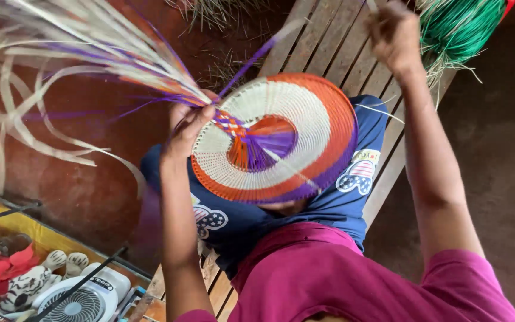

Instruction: Weaving a decorative fan using colored straw fibers on a wooden platform

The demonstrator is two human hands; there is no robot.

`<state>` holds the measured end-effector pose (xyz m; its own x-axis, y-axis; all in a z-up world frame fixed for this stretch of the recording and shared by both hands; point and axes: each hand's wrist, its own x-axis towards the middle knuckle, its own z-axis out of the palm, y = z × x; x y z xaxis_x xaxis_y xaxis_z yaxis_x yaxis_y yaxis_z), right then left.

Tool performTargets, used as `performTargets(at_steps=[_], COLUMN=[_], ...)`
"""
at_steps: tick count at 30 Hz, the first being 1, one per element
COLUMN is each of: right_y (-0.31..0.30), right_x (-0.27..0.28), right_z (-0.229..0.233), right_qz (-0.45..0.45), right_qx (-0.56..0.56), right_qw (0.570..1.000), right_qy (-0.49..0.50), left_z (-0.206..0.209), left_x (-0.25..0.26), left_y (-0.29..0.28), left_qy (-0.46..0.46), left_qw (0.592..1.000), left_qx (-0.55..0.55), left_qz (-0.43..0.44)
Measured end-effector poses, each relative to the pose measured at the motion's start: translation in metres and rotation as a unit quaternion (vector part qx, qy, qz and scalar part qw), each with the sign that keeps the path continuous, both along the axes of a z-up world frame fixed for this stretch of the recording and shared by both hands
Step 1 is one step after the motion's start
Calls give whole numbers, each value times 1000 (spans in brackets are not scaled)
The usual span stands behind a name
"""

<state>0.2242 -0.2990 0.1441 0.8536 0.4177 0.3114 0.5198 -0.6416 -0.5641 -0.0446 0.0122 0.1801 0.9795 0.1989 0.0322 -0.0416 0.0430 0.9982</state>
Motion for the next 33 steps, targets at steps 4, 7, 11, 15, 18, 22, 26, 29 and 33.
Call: performTargets(at_steps=[4,7,11,15,18,22,26,29,33], right_y=[43,57,76,91,99,100,100,101,94], right_x=[-69,-92,-110,-129,-143,-150,-153,-154,-149], right_z=[59,87,84,89,94,73,67,69,63], right_qz=[215,283,393,364,386,372,349,345,341], right_qx=[133,87,29,-17,8,-17,-31,-44,-44], right_qw=[932,938,917,931,922,927,934,934,935], right_qy=[260,182,71,-4,32,-40,-64,-86,-91], left_z=[-32,-55,-29,-39,-48,-59,-37,-17,9], left_x=[16,25,23,19,14,16,43,70,78], left_y=[-28,-37,-36,-28,-28,-33,-16,-1,36], left_qy=[-6,12,-15,1,44,31,79,59,25], left_qw=[996,987,994,994,993,993,990,955,932], left_qx=[-58,-110,-62,-27,-40,-76,97,-264,-311], left_qz=[-72,-113,-91,-103,-102,-89,-59,123,185])
